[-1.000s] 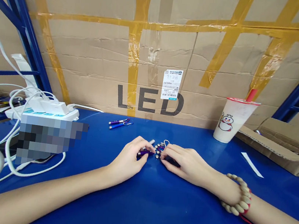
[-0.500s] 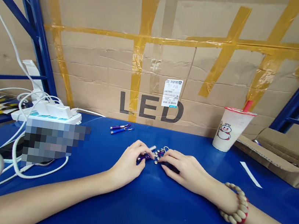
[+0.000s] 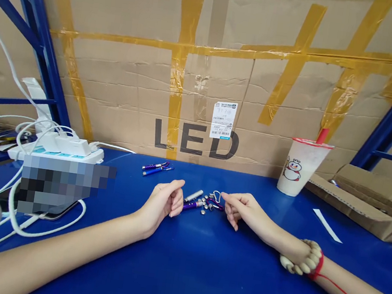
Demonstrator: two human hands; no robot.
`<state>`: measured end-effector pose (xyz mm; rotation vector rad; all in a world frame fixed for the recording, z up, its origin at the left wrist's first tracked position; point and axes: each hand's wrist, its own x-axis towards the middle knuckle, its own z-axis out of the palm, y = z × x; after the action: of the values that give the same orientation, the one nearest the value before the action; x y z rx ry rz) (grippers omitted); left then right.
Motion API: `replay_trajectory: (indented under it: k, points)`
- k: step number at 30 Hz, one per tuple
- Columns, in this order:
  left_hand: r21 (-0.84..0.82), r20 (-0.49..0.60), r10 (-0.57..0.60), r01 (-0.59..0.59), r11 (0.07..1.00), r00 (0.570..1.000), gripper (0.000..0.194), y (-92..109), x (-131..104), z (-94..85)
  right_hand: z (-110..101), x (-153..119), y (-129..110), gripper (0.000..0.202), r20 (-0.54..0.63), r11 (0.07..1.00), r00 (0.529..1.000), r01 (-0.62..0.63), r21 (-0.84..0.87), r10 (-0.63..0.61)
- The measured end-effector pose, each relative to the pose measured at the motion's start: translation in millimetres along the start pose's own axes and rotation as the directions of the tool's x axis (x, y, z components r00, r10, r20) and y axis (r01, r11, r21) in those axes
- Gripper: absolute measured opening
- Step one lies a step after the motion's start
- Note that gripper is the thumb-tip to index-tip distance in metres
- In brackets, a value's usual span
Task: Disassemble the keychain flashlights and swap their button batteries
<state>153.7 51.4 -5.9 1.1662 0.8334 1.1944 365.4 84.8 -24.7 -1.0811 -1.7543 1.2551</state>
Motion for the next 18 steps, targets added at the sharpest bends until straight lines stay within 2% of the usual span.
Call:
replay_trajectory:
  k: [2, 7, 13, 18]
  points:
    - [-0.038, -0.038, -0.023, 0.021, 0.999, 0.999, 0.048, -1, 2, -1.4, -2, 1, 2, 0.054, 0.017, 1.000, 1.000, -0.008, 0.025, 0.008]
    - [0.029, -0.180, 0.022, -0.017, 0.999, 0.983, 0.040, -2, 10, -9.2, -3, 2, 4, 0.052, 0.072, 1.000, 0.997, 0.015, 0.013, -0.016]
    - [-0.115, -0.286, -0.038, 0.005, 0.993, 0.957, 0.042, 2, 24, -21.9, -3, 3, 1, 0.054, 0.062, 0.999, 0.998, -0.010, 0.030, 0.008]
    - [-0.175, -0.327, -0.045, -0.013, 0.984, 0.944, 0.046, 2, 26, -23.6, -2, 2, -1, 0.054, 0.060, 0.999, 0.998, -0.017, 0.038, 0.015]
